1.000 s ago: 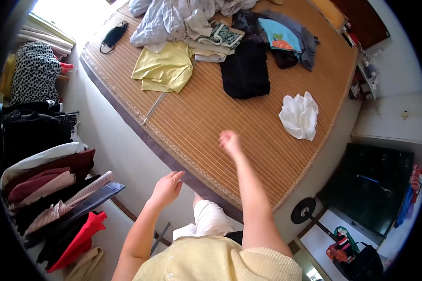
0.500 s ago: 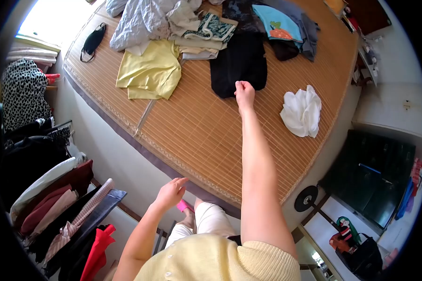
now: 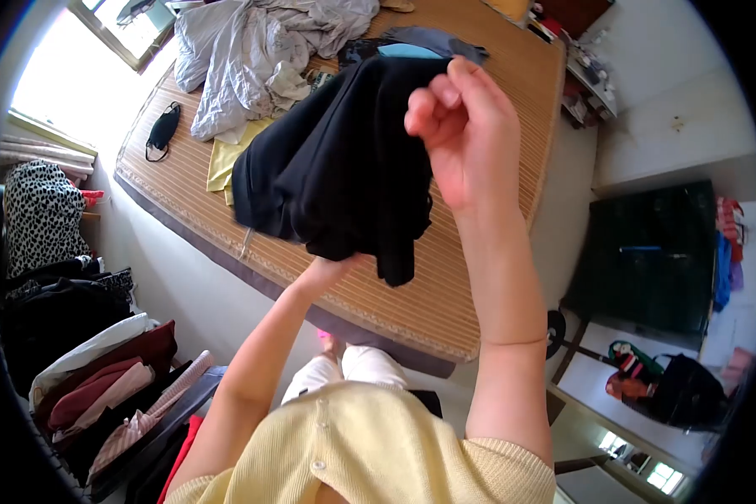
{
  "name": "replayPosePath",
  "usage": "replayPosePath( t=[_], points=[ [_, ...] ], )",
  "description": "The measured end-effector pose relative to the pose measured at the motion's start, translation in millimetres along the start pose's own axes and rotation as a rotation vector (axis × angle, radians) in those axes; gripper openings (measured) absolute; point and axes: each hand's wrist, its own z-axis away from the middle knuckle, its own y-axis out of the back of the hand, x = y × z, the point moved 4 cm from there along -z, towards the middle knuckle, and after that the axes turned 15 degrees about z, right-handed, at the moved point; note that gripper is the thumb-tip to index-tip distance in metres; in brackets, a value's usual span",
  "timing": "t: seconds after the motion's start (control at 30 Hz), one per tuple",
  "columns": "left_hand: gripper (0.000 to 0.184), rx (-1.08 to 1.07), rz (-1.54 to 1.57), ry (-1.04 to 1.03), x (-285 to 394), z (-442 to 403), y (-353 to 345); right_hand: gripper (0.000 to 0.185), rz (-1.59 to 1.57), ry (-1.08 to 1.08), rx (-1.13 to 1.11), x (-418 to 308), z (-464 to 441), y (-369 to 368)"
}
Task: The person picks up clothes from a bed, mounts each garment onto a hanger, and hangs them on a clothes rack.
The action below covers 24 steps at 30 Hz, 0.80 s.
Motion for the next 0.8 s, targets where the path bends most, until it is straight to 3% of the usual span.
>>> replayPosePath(
  t=[0.03, 0.13, 0.23, 0.27, 0.33, 0.5, 0.7, 0.8],
  points=[
    [0.065, -0.094, 0.18, 0.165, -6, 6, -9, 0.016, 0.026, 0.097, 0.081, -12, 8, -1],
    [0.047, 0.233, 0.66, 0.331, 34, 40, -26, 0.02, -0.25, -0.028, 0.281, -32, 14, 33],
    [0.032, 0.273, 0.848, 0.133, 109, 69, 0, 0.024, -0.045, 0.031, 0.541, -54, 27, 95],
    [0.029, 0.233, 0.829, 0.088, 149, 76, 7, 0.024, -0.07, 0.031, 0.462, -57, 34, 114],
    [0.03, 0.267, 0.891, 0.122, 201, 73, 18, 0.023, -0.038, -0.015, 0.563, -58, 49, 132],
    [0.03, 0.156, 0.57, -0.027, 263, 49, 33, 0.021, 0.001, -0.003, 0.534, -62, 84, 120],
    [0.031, 0.124, 0.464, -0.088, 289, 51, 6, 0.02, 0.146, -0.012, 0.568, -69, 109, 129],
    [0.03, 0.159, -0.44, -0.5, 341, 51, -14, 0.019, 0.274, -0.011, 0.592, -72, 115, 134]
  ],
)
